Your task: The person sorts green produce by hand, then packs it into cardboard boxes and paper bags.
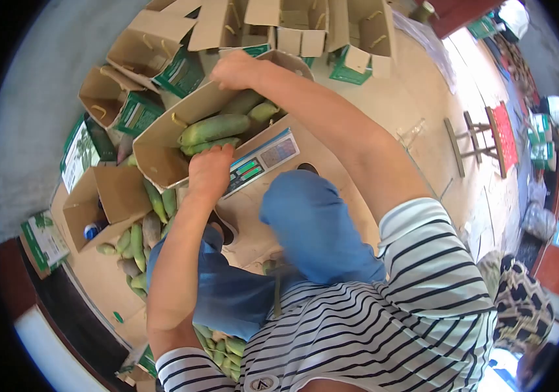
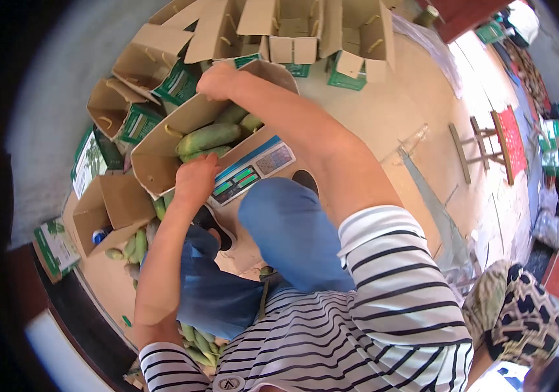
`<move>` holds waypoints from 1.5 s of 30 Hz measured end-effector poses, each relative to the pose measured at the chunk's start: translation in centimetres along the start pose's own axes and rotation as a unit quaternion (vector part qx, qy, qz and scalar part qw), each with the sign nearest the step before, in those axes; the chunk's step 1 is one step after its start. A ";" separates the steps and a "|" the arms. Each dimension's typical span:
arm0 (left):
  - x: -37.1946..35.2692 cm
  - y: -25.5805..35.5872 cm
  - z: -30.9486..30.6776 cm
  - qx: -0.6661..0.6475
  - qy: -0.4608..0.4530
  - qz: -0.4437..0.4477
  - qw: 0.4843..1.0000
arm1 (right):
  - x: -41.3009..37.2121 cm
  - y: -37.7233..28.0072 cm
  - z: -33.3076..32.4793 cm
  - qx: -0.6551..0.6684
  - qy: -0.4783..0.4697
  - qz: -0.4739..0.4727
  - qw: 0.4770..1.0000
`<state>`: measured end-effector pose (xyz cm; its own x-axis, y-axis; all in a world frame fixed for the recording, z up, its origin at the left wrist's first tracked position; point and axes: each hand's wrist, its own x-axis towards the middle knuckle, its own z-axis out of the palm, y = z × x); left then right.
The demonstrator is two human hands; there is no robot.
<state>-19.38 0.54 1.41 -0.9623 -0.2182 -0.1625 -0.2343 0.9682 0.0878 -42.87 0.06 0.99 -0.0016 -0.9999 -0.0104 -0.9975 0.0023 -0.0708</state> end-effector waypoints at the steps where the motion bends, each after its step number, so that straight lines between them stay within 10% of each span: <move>1: 0.1 0.3 -0.2 0.008 -0.003 0.008 1.000 | -0.8 0.1 -0.2 0.002 0.011 -0.020 1.000; 10: 1.4 11.1 -5.5 0.049 0.081 0.310 0.946 | -27.6 3.4 -0.4 0.083 0.108 0.233 0.963; 15: 4.2 22.7 -2.0 0.062 0.140 0.449 0.880 | -50.2 -1.6 3.2 0.189 0.110 0.479 0.850; 20: 1.9 27.8 -6.9 -0.095 0.152 0.444 0.878 | -65.6 -9.5 11.8 0.122 0.102 0.722 0.673; 27: -1.6 17.3 -9.0 -0.159 0.036 0.254 0.954 | -79.6 -13.4 16.6 0.056 0.108 0.873 0.472; 30: -2.6 14.1 -8.4 -0.172 0.033 0.196 0.965 | -81.4 -14.3 17.4 0.097 0.174 0.847 0.492; 36: -1.8 10.3 -7.1 -0.232 0.081 0.091 0.965 | -75.9 -8.1 11.3 -0.054 -0.054 0.862 0.500; 38: -1.4 10.2 -8.1 -0.245 0.104 0.051 0.963 | -69.7 -4.6 7.0 -0.180 0.188 0.691 0.674; 45: -1.5 8.3 -6.3 -0.062 0.140 0.039 0.988 | -39.1 6.5 2.2 0.058 0.206 0.391 0.895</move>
<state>-20.75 8.18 8.57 -0.9744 -0.1864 0.1253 -0.1574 0.9646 0.2114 -49.17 39.17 -1.27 -0.7458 -0.6112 0.2647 -0.6661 0.6802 -0.3060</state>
